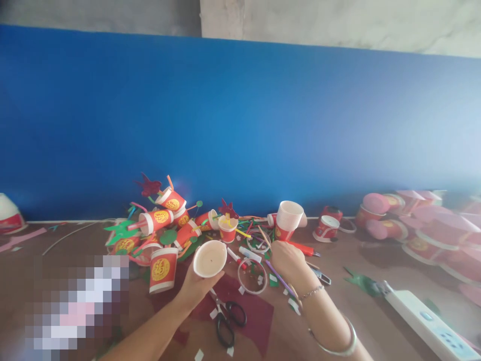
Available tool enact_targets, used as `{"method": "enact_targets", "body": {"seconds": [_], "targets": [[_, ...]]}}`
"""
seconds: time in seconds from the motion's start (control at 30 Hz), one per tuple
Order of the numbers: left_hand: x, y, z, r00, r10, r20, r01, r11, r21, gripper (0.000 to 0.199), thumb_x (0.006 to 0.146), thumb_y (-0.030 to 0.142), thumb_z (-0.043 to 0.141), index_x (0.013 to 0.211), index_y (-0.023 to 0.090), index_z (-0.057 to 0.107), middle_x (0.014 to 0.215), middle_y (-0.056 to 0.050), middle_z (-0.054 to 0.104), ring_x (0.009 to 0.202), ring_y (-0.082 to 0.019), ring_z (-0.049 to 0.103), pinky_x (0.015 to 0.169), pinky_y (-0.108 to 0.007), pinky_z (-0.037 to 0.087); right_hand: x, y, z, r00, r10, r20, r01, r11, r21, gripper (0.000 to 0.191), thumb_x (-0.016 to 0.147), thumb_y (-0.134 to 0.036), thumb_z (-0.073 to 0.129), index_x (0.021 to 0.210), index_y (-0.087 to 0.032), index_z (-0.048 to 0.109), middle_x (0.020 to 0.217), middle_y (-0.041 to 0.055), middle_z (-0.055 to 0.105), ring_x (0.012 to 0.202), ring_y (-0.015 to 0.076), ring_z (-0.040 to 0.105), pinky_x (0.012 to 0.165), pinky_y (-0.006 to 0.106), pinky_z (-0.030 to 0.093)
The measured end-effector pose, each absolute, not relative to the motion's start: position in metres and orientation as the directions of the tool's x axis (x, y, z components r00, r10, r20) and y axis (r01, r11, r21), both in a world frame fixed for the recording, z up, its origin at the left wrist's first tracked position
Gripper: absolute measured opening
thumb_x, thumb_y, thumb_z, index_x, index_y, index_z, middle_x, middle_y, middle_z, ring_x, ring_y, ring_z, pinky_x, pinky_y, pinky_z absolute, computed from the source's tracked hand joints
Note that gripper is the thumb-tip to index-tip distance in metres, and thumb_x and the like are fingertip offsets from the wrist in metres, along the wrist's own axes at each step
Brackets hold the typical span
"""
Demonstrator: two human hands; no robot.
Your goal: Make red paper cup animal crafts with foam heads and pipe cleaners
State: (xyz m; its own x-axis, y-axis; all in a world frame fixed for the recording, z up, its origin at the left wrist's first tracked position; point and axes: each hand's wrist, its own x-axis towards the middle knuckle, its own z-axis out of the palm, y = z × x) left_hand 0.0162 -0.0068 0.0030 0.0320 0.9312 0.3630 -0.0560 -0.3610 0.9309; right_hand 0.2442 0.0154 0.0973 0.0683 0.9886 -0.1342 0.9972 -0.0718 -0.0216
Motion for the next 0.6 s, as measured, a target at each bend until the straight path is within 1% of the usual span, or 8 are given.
{"method": "enact_targets", "body": {"seconds": [0.07,0.17,0.23,0.27,0.33,0.4,0.5,0.6], "targets": [[0.015,-0.006,0.002,0.042,0.915,0.401,-0.004,-0.401,0.916,0.053,0.07,0.019,0.069,0.121,0.019,0.051,0.114,-0.011,0.064,0.104,-0.026,0.062,0.093,-0.041,0.048,0.246,0.013,0.106,0.089,0.996,-0.031,0.989,-0.092,-0.117,0.042,0.074,-0.006,0.046,0.111,-0.012,0.064,0.08,0.0131,0.07,0.073,0.0259,0.066,0.053,0.028,0.035],[0.013,-0.006,0.003,0.047,0.887,0.46,0.058,-0.462,0.885,0.055,0.071,0.016,0.068,0.123,0.02,0.049,0.119,-0.011,0.061,0.107,-0.026,0.06,0.097,-0.042,0.045,0.245,0.006,0.121,0.14,0.973,0.184,0.809,-0.005,-0.588,0.035,0.078,-0.017,0.048,0.109,-0.016,0.064,0.068,0.0055,0.064,0.058,0.018,0.057,0.049,0.025,0.032],[0.014,-0.007,0.005,0.051,0.881,0.47,0.058,-0.473,0.879,0.053,0.071,0.017,0.068,0.121,0.02,0.049,0.118,-0.011,0.06,0.107,-0.026,0.06,0.097,-0.041,0.045,0.241,0.0,0.131,0.109,0.982,0.151,0.381,0.099,-0.919,0.022,0.078,-0.029,0.053,0.089,-0.016,0.067,0.057,0.0001,0.053,0.044,0.011,0.041,0.041,0.023,0.026],[0.014,-0.008,0.007,0.05,0.881,0.471,0.05,-0.473,0.88,0.052,0.071,0.017,0.069,0.119,0.02,0.049,0.115,-0.011,0.061,0.107,-0.026,0.06,0.096,-0.041,0.046,0.238,-0.004,0.134,0.033,0.993,0.116,0.117,0.111,-0.987,0.021,0.077,-0.032,0.056,0.085,-0.016,0.067,0.057,-0.0014,0.049,0.043,0.0089,0.036,0.039,0.022,0.023],[0.016,-0.009,0.01,0.037,0.883,0.469,0.033,-0.47,0.882,0.049,0.071,0.019,0.07,0.115,0.02,0.049,0.11,-0.009,0.062,0.104,-0.025,0.061,0.092,-0.039,0.048,0.231,-0.009,0.138,-0.103,0.994,0.047,-0.27,0.018,-0.963,0.02,0.07,-0.031,0.059,0.08,-0.015,0.067,0.057,-0.0027,0.044,0.043,0.007,0.03,0.036,0.021,0.018],[0.017,-0.01,0.012,0.009,0.884,0.467,0.024,-0.467,0.884,0.048,0.07,0.019,0.071,0.113,0.02,0.049,0.107,-0.008,0.062,0.1,-0.024,0.062,0.089,-0.037,0.049,0.222,-0.014,0.139,-0.223,0.975,0.023,-0.424,-0.075,-0.902,0.023,0.064,-0.024,0.059,0.083,-0.015,0.068,0.059,-0.0024,0.043,0.045,0.0069,0.029,0.037,0.02,0.018],[0.018,-0.01,0.014,-0.019,0.884,0.467,0.029,-0.467,0.884,0.048,0.07,0.019,0.072,0.111,0.02,0.049,0.106,-0.007,0.062,0.097,-0.023,0.063,0.087,-0.037,0.05,0.208,-0.021,0.138,-0.339,0.94,0.043,-0.405,-0.105,-0.908,0.03,0.062,-0.021,0.056,0.089,-0.015,0.067,0.064,-0.0007,0.045,0.049,0.0085,0.033,0.04,0.02,0.024],[0.017,-0.011,0.015,-0.009,0.884,0.468,0.055,-0.467,0.883,0.047,0.07,0.019,0.072,0.112,0.021,0.049,0.106,-0.007,0.062,0.098,-0.023,0.062,0.089,-0.037,0.049,0.194,-0.026,0.133,-0.364,0.93,0.058,-0.221,-0.026,-0.975,0.025,0.078,-0.037,0.053,0.085,-0.016,0.064,0.064,0.0002,0.046,0.05,0.0102,0.038,0.043,0.022,0.03]]}}
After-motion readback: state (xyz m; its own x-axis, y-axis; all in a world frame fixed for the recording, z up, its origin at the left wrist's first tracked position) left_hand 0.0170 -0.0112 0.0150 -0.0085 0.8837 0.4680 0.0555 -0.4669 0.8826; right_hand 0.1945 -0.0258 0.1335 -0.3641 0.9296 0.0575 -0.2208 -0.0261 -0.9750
